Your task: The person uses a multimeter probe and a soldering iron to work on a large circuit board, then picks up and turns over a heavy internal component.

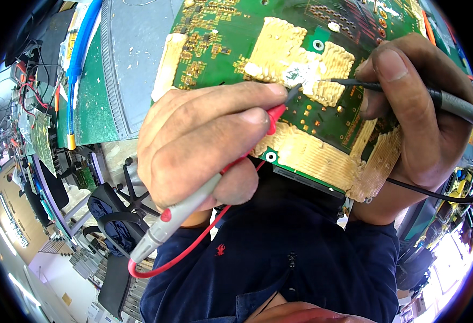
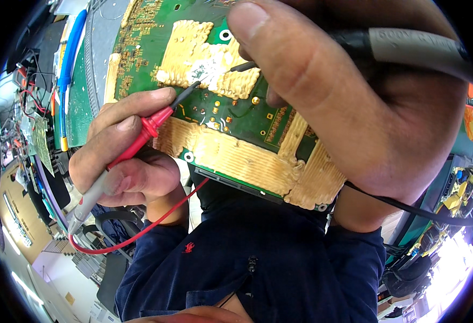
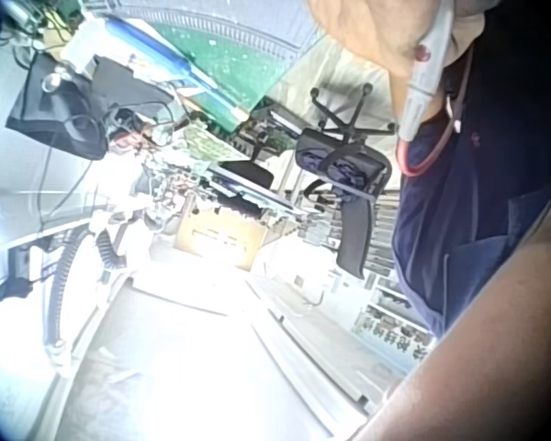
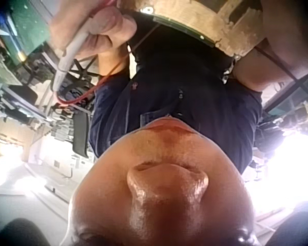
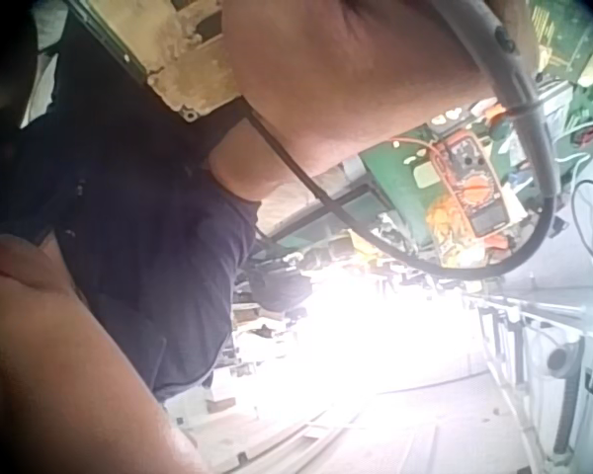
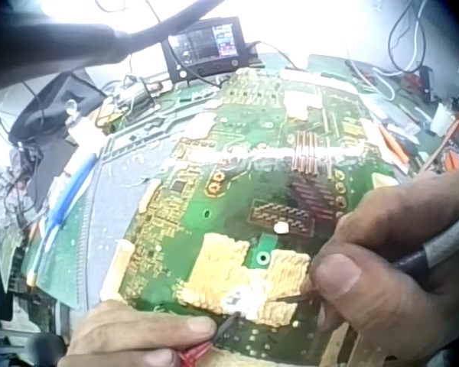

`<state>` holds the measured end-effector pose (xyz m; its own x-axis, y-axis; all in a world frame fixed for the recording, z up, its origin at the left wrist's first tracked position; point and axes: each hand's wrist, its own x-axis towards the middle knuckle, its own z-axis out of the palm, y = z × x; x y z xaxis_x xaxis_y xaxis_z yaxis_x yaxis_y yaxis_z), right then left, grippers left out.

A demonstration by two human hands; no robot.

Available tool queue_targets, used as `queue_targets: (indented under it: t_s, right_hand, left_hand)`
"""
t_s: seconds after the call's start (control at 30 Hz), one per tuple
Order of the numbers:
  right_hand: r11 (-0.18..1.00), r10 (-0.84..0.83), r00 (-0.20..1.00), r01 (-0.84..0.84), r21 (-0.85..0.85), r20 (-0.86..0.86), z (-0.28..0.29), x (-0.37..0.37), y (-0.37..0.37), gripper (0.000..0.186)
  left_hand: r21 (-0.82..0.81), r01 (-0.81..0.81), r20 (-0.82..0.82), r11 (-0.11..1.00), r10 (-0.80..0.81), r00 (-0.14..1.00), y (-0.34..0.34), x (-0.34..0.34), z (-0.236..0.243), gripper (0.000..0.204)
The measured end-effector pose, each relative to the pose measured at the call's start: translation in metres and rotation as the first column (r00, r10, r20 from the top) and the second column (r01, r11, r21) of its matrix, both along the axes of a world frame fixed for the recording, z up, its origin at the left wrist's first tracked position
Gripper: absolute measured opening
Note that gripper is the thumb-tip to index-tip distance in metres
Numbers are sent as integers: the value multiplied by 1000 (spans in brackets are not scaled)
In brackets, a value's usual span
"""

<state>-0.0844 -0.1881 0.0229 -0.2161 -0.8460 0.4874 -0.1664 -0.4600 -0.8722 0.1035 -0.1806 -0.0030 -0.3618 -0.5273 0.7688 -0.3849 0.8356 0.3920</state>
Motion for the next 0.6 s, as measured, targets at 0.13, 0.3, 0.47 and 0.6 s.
queue_targets:
  t_s: [0.13,0.3,0.47,0.6]
  right_hand:
    - [999,33,999,-32,27,-43,0,-2,-2,18]
    - [980,116,978,-84,180,-175,14,-20,-6,18]
    - [979,91,985,-61,196,-148,13,-19,-2,16]
    - [958,150,981,-114,264,-123,18,-26,-3,11]
  left_hand:
    - [-18,-26,10,1000,26,1000,1,0,-2,38]
    - [-35,-2,32,999,3,999,0,1,2,37]
    - [-52,-21,-21,998,20,1000,0,-6,-1,36]
    - [-35,-6,-5,999,6,1000,0,-5,0,34]
